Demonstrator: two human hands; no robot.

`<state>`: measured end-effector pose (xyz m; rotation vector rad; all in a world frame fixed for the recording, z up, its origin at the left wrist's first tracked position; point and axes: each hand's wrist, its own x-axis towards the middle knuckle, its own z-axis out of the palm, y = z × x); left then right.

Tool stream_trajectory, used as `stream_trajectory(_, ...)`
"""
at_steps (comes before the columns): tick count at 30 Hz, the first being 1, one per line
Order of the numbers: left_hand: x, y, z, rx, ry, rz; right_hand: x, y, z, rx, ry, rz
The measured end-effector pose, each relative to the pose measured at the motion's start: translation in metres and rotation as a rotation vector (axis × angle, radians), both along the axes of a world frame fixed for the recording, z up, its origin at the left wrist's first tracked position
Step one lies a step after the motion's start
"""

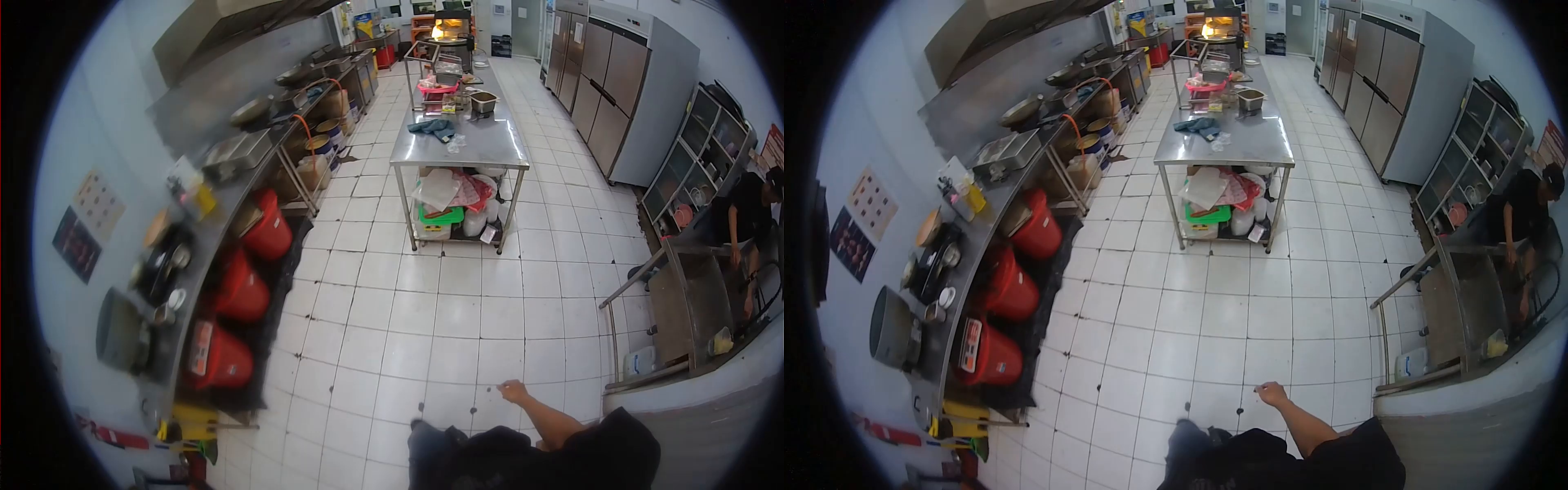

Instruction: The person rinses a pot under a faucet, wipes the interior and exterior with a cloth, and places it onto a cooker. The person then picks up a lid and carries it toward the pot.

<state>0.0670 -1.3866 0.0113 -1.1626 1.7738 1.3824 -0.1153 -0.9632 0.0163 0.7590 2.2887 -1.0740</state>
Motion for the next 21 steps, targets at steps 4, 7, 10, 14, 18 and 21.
stream_trajectory(4,-0.075,-0.007,-0.009,0.037,-0.047,0.012,-0.056,-0.010,-0.028,-0.011,-0.129,0.108)
stream_trajectory(7,-0.142,-0.033,-0.022,0.058,-0.050,0.051,-0.119,-0.023,-0.033,0.109,-0.126,0.347)
stream_trajectory(10,-0.242,-0.081,-0.064,0.152,0.031,0.233,-0.205,-0.016,-0.037,0.139,-0.140,0.568)
stream_trajectory(14,-0.455,-0.093,-0.048,0.032,0.200,0.277,-0.367,-0.008,0.010,0.103,0.111,0.515)
stream_trajectory(18,-0.631,-0.062,0.055,-0.049,0.371,0.156,-0.563,0.032,0.108,0.093,0.359,0.306)
stream_trajectory(21,-0.695,-0.052,0.095,-0.123,0.524,0.043,-0.713,0.097,0.154,0.346,0.746,0.161)
